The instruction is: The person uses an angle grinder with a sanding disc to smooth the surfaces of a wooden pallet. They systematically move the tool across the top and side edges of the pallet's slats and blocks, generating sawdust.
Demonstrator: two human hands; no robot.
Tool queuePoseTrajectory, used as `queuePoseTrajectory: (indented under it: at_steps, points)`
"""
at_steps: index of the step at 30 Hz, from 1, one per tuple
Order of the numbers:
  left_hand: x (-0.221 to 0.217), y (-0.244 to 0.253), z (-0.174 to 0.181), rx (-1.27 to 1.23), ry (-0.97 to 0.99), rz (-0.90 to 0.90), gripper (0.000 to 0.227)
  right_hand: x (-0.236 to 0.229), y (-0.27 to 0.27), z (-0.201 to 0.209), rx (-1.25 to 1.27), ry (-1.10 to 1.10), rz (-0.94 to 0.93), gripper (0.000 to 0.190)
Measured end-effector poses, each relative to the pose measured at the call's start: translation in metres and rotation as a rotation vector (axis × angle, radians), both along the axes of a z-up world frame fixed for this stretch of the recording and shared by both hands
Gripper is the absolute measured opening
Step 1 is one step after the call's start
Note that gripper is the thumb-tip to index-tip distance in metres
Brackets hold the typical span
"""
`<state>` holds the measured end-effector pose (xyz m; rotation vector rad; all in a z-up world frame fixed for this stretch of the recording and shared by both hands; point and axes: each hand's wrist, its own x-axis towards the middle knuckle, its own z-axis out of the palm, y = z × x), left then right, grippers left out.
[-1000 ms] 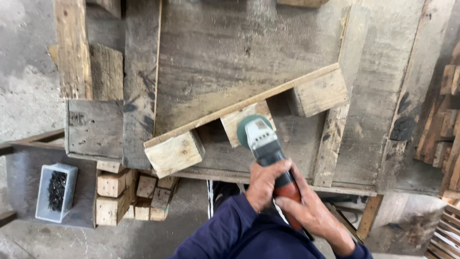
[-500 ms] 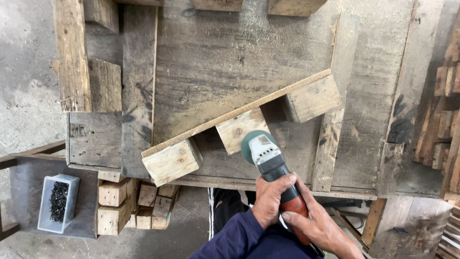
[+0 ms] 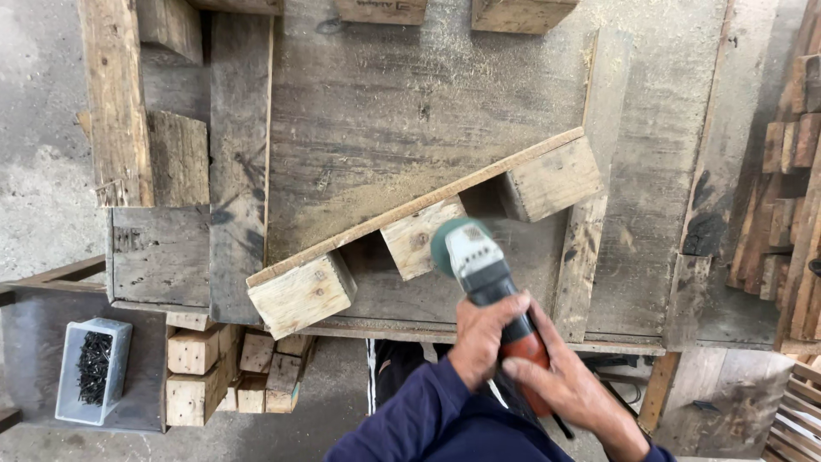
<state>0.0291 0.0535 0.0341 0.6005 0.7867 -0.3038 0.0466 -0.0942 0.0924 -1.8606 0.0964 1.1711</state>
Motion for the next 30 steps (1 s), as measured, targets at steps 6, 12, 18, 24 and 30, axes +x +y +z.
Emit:
queuePoseTrajectory:
  at_steps: [6,12,18,24,30]
  points:
    - [0.02,0.013,-0.006,-0.025,-0.053,0.051,0.027,0.018,0.011,-0.012,0.046,0.011,-0.045,0.102]
    - [0.015,-0.002,0.001,-0.052,0.01,-0.001,0.028,-0.005,-0.017,-0.023,0.067,0.005,-0.094,0.102]
    - [0.027,0.005,-0.001,-0.053,0.016,0.041,0.029,0.012,-0.014,-0.025,0.029,0.066,-0.079,0.106]
    - [0.014,-0.004,0.001,-0.079,-0.022,0.062,0.028,0.012,-0.003,-0.001,0.006,0.059,-0.084,0.1]
    - [0.018,-0.002,0.006,-0.08,-0.029,0.05,0.024,0.016,-0.005,-0.003,-0.007,0.028,-0.05,0.103]
